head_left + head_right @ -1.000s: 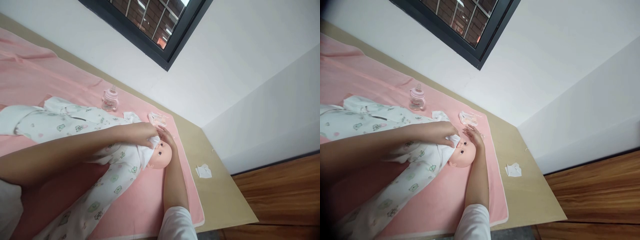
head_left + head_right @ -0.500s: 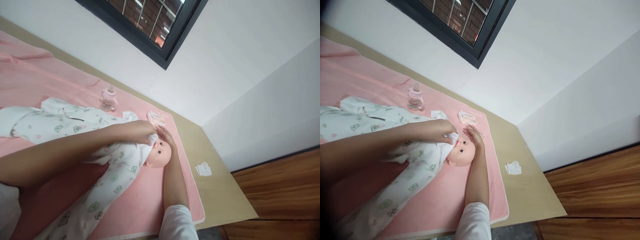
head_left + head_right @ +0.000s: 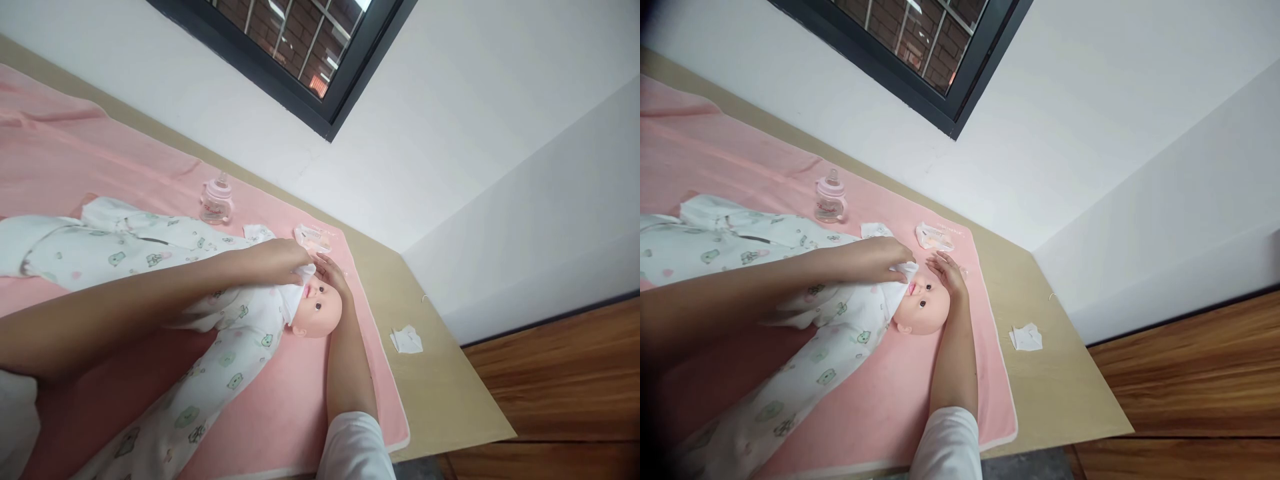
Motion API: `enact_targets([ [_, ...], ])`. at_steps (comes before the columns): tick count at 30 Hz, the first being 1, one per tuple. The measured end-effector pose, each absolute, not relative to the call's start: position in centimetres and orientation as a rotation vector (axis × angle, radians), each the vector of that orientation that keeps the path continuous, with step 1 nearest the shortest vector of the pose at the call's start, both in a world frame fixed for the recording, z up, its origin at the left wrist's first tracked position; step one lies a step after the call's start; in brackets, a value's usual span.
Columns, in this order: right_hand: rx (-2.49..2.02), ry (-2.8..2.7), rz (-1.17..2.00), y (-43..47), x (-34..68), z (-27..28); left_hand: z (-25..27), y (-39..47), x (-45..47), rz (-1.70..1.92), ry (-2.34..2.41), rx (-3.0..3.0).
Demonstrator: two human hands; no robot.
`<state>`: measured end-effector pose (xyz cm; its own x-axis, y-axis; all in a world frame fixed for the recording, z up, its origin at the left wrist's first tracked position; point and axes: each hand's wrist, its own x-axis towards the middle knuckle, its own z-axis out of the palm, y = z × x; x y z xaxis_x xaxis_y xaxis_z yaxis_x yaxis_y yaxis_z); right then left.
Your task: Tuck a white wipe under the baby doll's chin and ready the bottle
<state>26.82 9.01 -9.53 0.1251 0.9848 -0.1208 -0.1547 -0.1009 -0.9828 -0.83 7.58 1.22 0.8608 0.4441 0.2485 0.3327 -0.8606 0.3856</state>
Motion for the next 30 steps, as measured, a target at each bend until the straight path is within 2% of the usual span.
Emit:
enact_targets([
  [13,-1.285,-0.977,1.212,9.3,27.0,-10.0,-0.1,8.8,-0.2,0.609,0.430,2.675],
  [30,-1.296,-0.989,1.183,9.5,27.1,-10.3,-0.8,9.1,0.3,0.652,0.483,2.669],
])
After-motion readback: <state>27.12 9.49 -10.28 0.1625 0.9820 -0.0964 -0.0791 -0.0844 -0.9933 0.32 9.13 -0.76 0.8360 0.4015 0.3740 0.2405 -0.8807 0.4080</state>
